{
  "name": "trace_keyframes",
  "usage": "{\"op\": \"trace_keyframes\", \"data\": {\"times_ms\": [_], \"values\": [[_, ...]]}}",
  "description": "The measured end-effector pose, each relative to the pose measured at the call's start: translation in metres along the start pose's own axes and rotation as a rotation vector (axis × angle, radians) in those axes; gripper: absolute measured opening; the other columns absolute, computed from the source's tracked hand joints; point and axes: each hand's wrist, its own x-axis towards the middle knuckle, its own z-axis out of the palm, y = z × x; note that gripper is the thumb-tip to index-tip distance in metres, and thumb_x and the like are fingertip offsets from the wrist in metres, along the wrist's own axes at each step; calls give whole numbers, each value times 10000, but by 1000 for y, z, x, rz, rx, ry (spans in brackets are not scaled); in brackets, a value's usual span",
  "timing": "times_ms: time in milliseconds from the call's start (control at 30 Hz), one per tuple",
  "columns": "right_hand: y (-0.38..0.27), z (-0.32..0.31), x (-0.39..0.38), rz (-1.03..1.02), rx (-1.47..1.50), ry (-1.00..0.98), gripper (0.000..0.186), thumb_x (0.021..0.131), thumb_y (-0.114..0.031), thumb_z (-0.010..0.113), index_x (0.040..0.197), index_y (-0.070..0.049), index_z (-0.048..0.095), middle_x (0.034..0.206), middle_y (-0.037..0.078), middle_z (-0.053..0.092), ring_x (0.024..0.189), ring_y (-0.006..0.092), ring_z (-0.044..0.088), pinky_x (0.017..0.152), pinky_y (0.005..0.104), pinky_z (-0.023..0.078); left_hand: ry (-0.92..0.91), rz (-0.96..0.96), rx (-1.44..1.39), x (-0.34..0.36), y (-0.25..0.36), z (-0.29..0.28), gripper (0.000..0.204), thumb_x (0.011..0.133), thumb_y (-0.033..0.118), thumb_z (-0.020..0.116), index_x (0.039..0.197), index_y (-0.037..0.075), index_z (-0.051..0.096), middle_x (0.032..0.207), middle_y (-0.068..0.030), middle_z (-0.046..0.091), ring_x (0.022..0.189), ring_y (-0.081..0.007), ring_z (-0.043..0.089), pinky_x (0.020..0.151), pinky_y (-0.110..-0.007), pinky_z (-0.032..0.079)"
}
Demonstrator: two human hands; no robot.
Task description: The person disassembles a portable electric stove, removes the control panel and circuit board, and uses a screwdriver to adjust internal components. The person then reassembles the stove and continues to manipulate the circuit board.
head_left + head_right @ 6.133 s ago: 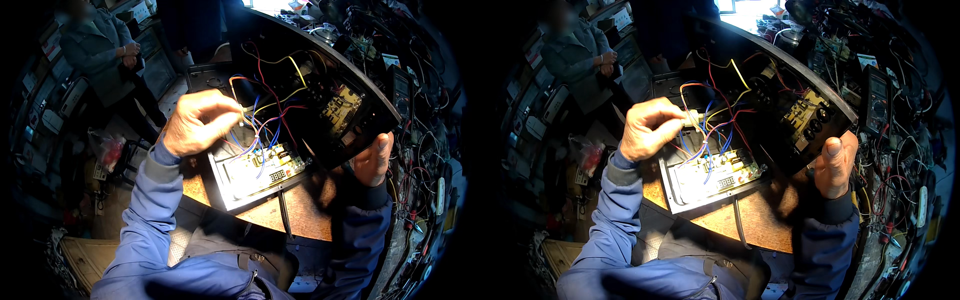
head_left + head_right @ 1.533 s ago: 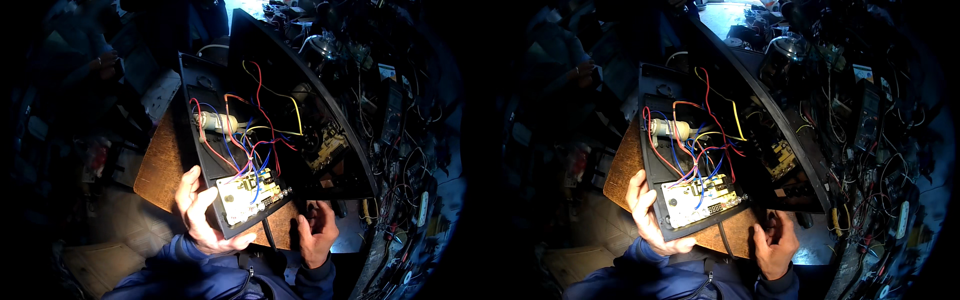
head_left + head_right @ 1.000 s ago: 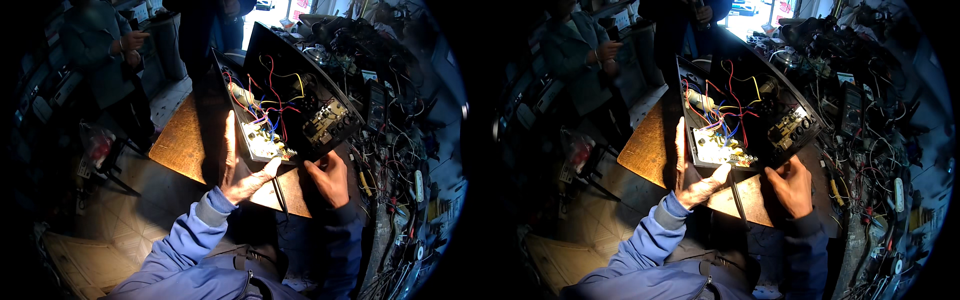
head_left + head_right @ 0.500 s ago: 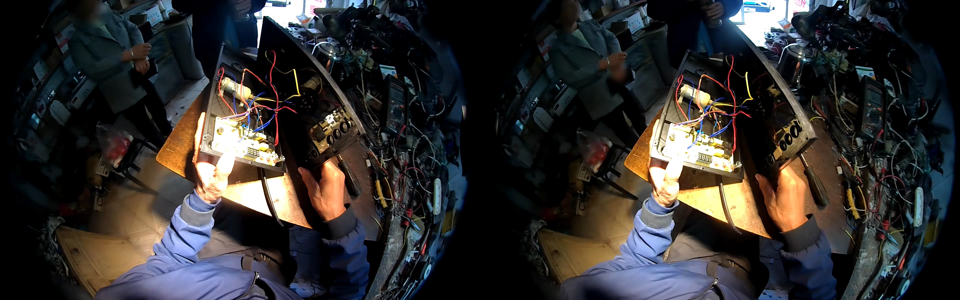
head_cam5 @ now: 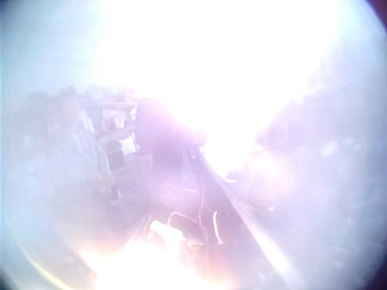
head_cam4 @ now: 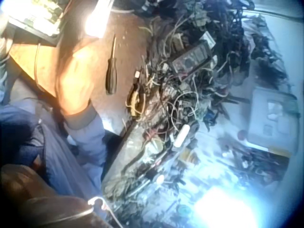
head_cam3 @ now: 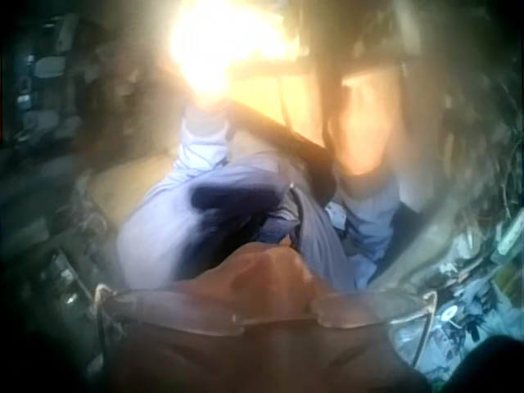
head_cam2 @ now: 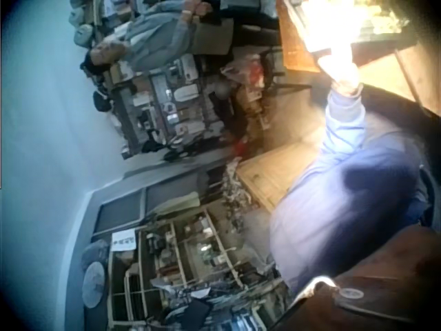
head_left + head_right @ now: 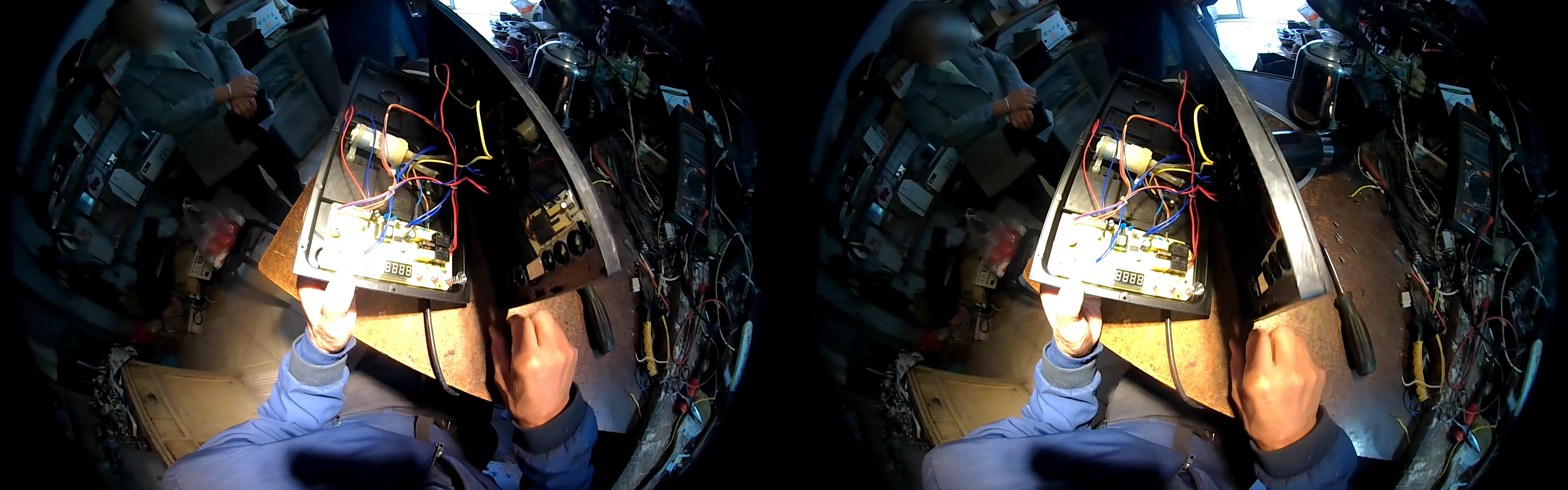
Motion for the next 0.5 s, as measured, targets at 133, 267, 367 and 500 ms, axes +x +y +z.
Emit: {"op": "trace_keyframes", "data": {"times_ms": [133,267,367,500], "values": [[-1,-2,-2,0,-42,-48,224,787,-101,773,952,-4,657,872,96,544,781,279,611,586,385,526,30,109,175,-7,-8,-8,625,932,111,673,1481,-22,406,1454,-156,517,1326,-282,535,1137,-453,414],[-2,-2,-2,-4,-55,-79,245,788,-108,780,969,14,668,974,106,618,833,291,648,588,378,548,67,26,-191,-5,2,9,679,902,67,665,1506,-36,374,1478,-166,496,1346,-269,510,1162,-426,367],[-3,3,-4,39,-5,-32,235,773,-67,795,929,0,632,844,124,520,771,314,597,613,418,507,86,25,-181,-5,5,13,695,901,82,670,1512,-37,360,1491,-162,486,1365,-267,493,1163,-427,369],[-1,4,-6,26,-28,-43,245,772,-69,797,938,0,631,850,122,524,771,308,600,612,415,509,106,15,-173,-5,5,14,712,894,93,686,1512,-38,356,1500,-161,477,1373,-276,486,1171,-432,360]]}}
